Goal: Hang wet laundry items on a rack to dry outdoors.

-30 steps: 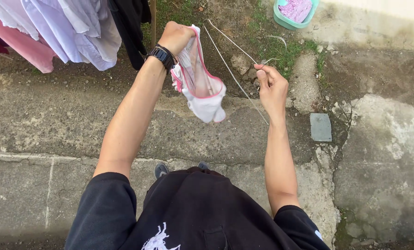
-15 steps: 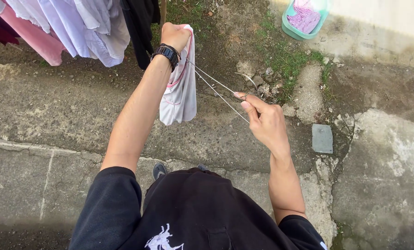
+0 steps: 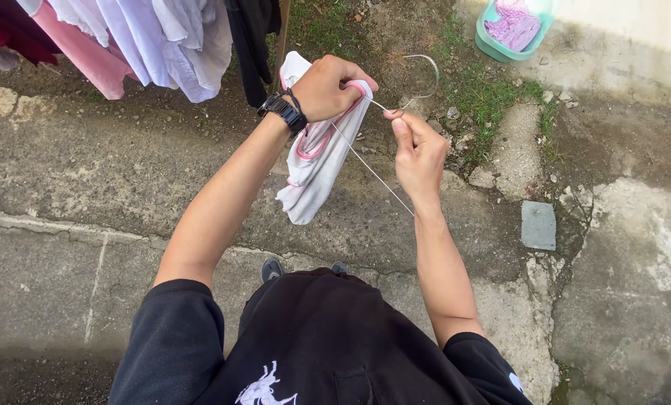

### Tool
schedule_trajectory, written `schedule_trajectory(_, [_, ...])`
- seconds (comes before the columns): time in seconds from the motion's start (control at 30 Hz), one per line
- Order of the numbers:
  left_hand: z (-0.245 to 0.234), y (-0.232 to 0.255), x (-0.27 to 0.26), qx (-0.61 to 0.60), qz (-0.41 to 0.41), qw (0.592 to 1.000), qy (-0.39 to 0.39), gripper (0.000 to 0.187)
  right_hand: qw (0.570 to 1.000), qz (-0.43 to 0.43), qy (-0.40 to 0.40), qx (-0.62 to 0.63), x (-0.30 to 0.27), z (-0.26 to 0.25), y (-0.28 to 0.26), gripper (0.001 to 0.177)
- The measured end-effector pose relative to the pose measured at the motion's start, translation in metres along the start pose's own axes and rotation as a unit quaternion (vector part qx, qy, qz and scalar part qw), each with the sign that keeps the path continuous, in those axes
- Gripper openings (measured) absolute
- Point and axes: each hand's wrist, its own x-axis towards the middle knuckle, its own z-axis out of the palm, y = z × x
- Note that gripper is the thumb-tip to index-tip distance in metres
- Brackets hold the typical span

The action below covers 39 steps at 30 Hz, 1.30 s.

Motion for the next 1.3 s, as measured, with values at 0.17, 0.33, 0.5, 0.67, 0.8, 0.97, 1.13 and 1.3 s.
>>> schedule_trajectory(0.17, [-0.017, 0.026, -0.026, 0.202, 0.161, 0.963, 0.079, 0.018, 0.995, -0.048, 0.060, 0.066, 0.021, 0.002, 0.009, 0.015])
schedule_trajectory(0.33, [-0.028, 0.053, -0.033, 0.296, 0.171, 0.928, 0.150, 0.015, 0.949, -0.182, 0.218, -0.140, 0.009, 0.006, -0.065, 0.021])
schedule_trajectory(0.5, [-0.044, 0.067, -0.037, 0.271, 0.183, 0.924, 0.197, 0.015, 0.901, -0.416, 0.113, -0.043, -0.027, 0.063, 0.039, 0.014])
schedule_trajectory(0.67, [-0.042, 0.071, -0.044, 0.272, 0.189, 0.922, 0.199, 0.015, 0.923, -0.369, -0.067, -0.084, -0.028, 0.085, -0.012, 0.021])
schedule_trajectory(0.8, [-0.052, 0.078, -0.055, 0.270, 0.194, 0.922, 0.200, 0.013, 0.938, -0.249, -0.214, -0.114, -0.014, 0.103, 0.015, 0.043])
schedule_trajectory(0.97, [-0.075, 0.076, -0.070, 0.263, 0.178, 0.923, 0.219, 0.012, 0.941, -0.187, -0.278, -0.039, -0.003, 0.100, 0.020, 0.067])
schedule_trajectory(1.13, [-0.080, 0.086, -0.074, 0.251, 0.171, 0.923, 0.235, 0.012, 0.919, -0.298, -0.242, 0.089, -0.005, 0.120, 0.020, 0.057])
schedule_trajectory(1.3, [-0.080, 0.096, -0.075, 0.249, 0.161, 0.919, 0.260, 0.012, 0.875, -0.179, -0.326, 0.310, -0.014, 0.156, 0.031, 0.068])
